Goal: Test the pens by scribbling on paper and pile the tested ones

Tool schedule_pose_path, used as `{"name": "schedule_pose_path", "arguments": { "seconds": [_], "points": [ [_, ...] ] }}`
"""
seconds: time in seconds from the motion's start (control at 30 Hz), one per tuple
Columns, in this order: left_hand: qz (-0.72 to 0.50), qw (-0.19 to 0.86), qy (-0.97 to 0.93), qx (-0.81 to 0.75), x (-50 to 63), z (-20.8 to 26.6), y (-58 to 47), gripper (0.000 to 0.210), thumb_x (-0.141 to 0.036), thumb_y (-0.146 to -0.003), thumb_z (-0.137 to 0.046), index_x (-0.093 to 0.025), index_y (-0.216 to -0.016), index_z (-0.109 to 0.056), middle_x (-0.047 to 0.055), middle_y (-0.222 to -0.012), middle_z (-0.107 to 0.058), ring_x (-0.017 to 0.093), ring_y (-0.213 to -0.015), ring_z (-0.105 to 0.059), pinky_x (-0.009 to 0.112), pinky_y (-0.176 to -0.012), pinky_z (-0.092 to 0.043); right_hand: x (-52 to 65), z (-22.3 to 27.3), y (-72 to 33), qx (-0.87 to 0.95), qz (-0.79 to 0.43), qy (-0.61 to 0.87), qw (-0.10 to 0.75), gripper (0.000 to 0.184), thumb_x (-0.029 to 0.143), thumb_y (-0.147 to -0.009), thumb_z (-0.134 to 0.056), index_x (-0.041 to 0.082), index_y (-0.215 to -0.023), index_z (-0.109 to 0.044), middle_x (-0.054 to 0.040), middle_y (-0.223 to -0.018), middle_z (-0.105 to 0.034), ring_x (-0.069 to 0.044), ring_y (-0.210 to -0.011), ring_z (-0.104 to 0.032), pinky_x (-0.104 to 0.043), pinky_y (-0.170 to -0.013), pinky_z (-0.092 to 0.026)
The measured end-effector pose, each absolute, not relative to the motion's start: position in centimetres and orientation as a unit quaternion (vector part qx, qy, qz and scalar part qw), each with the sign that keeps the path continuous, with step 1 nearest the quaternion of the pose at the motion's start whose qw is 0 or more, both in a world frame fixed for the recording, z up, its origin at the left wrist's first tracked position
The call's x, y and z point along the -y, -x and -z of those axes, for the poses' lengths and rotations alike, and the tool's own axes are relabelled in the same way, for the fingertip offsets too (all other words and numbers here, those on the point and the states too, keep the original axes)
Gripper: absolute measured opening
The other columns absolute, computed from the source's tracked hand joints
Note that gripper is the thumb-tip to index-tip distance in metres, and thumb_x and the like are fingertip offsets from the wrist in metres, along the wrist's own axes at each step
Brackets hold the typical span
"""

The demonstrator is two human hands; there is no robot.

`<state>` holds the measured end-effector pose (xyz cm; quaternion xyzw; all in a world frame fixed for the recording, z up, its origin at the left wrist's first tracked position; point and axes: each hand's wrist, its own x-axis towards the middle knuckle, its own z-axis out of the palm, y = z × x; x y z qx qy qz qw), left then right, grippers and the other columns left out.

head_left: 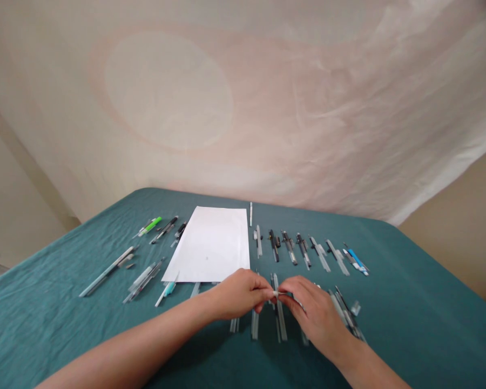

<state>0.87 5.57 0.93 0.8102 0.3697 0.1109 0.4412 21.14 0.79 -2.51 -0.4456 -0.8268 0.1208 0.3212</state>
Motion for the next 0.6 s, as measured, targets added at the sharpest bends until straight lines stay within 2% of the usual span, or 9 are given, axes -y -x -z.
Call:
{"name": "schedule_pose_path", "arguments": {
  "seconds": [0.13,0.27,0.6],
  "points": [
    [-0.106,0.441,-0.812,-0.368,-5.55,-1.24,-0.97,0.034,-0.037,-0.084,-0.045,-0.016,-0.067,-0.065,-0.002,-0.058,-0.059,0.010,-0.056,-0.052,0.017,-0.057,-0.035,-0.70,2.42,-21.18,0.834,-0.125,0.446,0.301,0.014,0.026,-0.094,-0.043,0.021,-0.088,-0.055,-0.0033,-0.083,-0.057,-0.017,-0.079,-0.053,-0.030,-0.071,-0.040],
    [-0.113,0.450,-0.805,-0.370,-5.60,-1.01,-0.92,0.034,-0.038,-0.085,-0.044,-0.016,-0.072,-0.067,-0.002,-0.058,-0.060,0.011,-0.057,-0.052,0.017,-0.057,-0.035,-0.60,2.29,-21.22,0.830,-0.119,0.448,0.309,0.010,0.029,-0.092,-0.048,0.020,-0.094,-0.054,-0.0043,-0.087,-0.058,-0.018,-0.080,-0.053,-0.030,-0.072,-0.040],
    [-0.117,0.480,-0.785,-0.373,-5.54,-1.06,-1.05,0.035,-0.039,-0.085,-0.044,-0.017,-0.080,-0.070,-0.002,-0.056,-0.056,0.011,-0.055,-0.050,0.018,-0.058,-0.036,-0.60,2.29,-20.67,0.851,-0.089,0.442,0.271,0.015,0.016,-0.093,-0.037,0.019,-0.089,-0.052,-0.0054,-0.086,-0.057,-0.019,-0.081,-0.051,-0.032,-0.071,-0.039]
  ]
}}
